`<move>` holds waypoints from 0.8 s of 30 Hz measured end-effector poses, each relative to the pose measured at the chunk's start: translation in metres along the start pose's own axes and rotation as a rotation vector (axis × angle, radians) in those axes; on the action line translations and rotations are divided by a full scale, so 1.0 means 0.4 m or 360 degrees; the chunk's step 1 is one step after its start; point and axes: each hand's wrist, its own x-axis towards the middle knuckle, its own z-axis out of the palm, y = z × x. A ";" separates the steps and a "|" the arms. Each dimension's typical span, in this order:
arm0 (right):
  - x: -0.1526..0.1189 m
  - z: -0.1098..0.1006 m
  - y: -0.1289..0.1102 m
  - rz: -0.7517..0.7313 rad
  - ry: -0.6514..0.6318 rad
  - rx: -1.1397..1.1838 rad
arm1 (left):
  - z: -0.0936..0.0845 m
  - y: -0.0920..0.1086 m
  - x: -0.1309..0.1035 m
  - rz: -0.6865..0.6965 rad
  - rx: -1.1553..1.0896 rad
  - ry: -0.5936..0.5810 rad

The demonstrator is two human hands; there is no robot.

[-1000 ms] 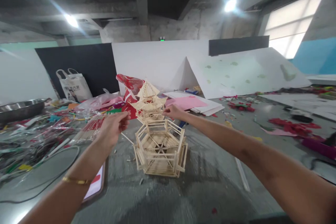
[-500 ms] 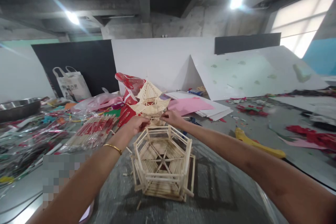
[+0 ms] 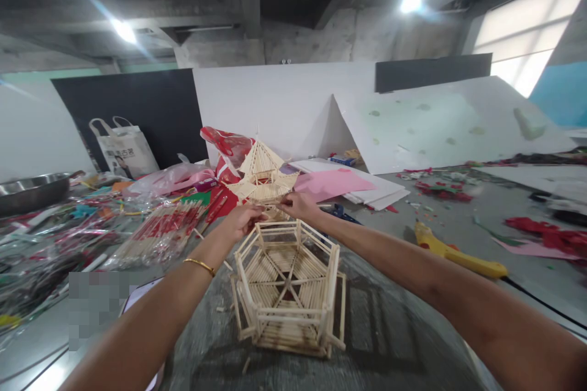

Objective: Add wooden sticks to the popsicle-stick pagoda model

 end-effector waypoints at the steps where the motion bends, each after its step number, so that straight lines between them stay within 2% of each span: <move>1: -0.001 0.000 0.000 0.0000 0.0009 -0.0007 | 0.000 -0.001 0.000 0.0002 -0.0013 -0.0007; 13: -0.010 -0.013 -0.008 -0.0023 0.0059 -0.0060 | -0.001 -0.014 0.009 0.0066 -0.0125 -0.0120; 24: -0.010 -0.027 -0.031 0.0056 0.0058 -0.0317 | 0.000 -0.016 0.009 0.0115 -0.0151 -0.0145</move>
